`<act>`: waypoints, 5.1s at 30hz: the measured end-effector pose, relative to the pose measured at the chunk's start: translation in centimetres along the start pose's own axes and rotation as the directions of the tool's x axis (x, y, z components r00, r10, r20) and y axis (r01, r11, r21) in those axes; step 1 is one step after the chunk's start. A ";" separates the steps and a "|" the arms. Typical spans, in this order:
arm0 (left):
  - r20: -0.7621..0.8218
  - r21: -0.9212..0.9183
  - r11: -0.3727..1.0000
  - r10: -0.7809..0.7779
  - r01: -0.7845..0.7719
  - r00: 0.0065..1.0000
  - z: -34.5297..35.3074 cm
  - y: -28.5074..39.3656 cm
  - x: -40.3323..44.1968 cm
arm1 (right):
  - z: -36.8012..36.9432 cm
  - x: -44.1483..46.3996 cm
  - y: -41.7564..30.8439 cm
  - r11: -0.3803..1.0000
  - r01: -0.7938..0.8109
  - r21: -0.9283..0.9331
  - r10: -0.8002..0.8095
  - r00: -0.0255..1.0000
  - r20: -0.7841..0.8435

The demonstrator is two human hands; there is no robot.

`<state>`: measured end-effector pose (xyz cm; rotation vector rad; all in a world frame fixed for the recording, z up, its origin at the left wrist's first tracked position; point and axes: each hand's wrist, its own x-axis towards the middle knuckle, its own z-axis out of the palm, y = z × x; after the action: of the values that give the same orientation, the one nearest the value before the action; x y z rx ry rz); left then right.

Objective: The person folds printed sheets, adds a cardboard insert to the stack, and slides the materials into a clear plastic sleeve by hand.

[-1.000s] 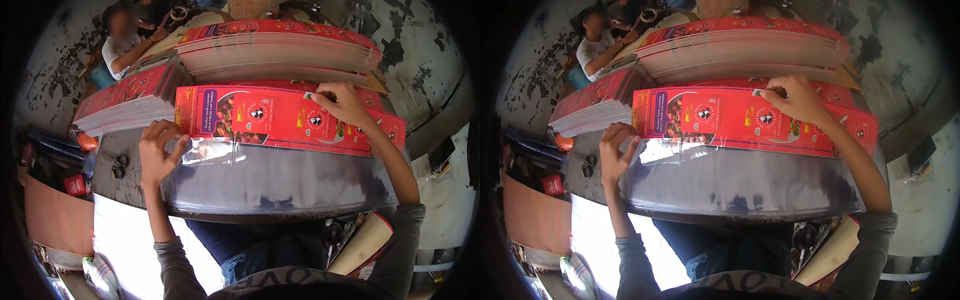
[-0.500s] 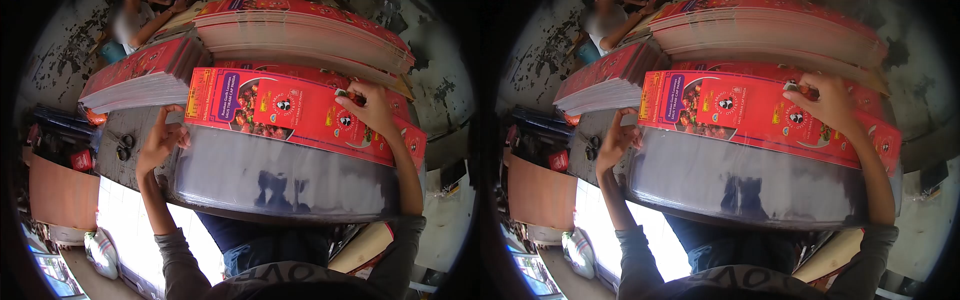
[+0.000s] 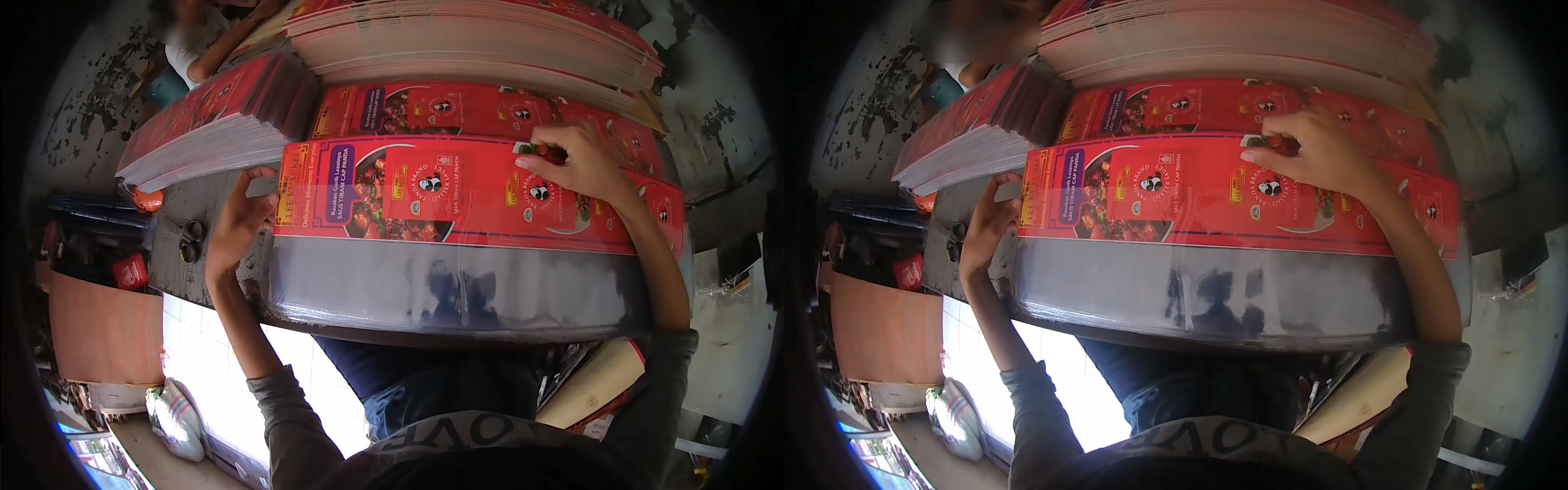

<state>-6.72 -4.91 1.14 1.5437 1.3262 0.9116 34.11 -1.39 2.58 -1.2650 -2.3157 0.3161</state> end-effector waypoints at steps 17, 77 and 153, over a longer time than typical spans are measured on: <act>0.040 0.061 0.997 0.046 -0.048 0.998 -0.3 -0.6 0.5 | 4.4 -7.5 -11.0 0.783 0.557 0.276 -0.622 0.706 0.338; 0.009 0.773 0.475 0.655 -0.421 0.756 2.2 0.2 3.0 | -7.0 -17.0 6.8 0.889 -0.406 -0.212 0.325 0.886 -0.332; 0.118 0.563 0.554 0.681 -0.614 0.723 2.9 1.0 2.3 | -6.7 -17.0 5.5 0.863 -0.399 -0.310 0.200 0.833 -0.515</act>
<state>-3.34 -3.09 1.09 2.6162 1.1499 1.1106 49.37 -12.81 0.93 -1.7008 -1.8017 -0.3690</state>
